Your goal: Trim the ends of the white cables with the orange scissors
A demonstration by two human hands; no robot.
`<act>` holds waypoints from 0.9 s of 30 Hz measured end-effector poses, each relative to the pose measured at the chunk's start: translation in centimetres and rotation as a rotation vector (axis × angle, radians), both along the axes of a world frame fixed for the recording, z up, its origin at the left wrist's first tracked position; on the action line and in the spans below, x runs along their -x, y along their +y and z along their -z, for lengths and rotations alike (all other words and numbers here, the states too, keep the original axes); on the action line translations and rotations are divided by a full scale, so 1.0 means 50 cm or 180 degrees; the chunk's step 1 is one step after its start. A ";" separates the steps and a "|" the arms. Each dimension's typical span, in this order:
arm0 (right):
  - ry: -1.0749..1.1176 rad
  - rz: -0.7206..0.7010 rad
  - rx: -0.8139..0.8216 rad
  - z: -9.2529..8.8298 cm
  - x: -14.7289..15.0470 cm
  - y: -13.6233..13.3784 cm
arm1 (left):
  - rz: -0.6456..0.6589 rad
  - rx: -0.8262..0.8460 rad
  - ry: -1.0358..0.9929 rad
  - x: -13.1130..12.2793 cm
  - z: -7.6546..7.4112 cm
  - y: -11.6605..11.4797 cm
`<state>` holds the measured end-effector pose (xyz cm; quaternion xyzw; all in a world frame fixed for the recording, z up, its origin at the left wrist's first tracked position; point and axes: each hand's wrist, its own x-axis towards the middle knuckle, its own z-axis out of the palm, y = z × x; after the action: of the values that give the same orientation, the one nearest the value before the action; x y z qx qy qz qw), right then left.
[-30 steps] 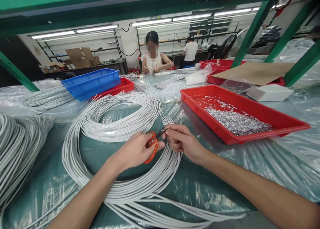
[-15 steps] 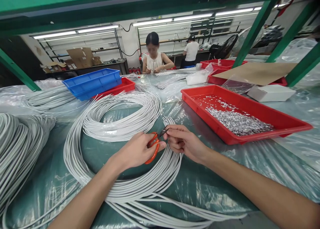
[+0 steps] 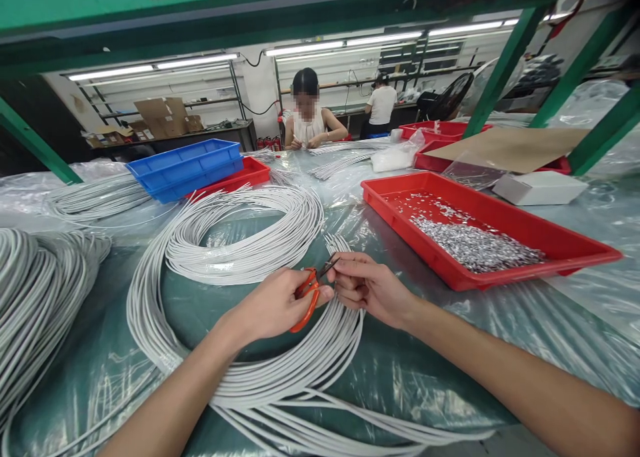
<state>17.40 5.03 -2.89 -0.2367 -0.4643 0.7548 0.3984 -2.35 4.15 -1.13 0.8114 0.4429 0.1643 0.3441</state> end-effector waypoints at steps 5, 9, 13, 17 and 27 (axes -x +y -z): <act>-0.0164 0.0245 -0.0354 0.003 0.004 0.000 | -0.0091 0.0014 0.0006 0.001 0.004 0.001; -0.0520 0.0474 -0.0856 -0.001 0.001 0.005 | -0.0193 0.0071 0.0041 0.002 0.009 0.004; -0.1067 0.0767 -0.1457 -0.007 -0.006 0.014 | -0.0171 0.0207 0.0017 0.000 0.008 0.007; -0.1411 0.1223 -0.2027 -0.008 -0.008 0.016 | -0.0170 0.0281 -0.0011 -0.003 0.006 0.006; -0.1477 0.1418 -0.1855 -0.003 -0.001 0.010 | -0.0206 0.0362 -0.0097 -0.005 0.012 0.006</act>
<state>17.44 5.54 -2.75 -0.3721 -0.6729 0.4145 0.4868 -2.12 4.43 -1.72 0.7733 0.4722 0.1622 0.3908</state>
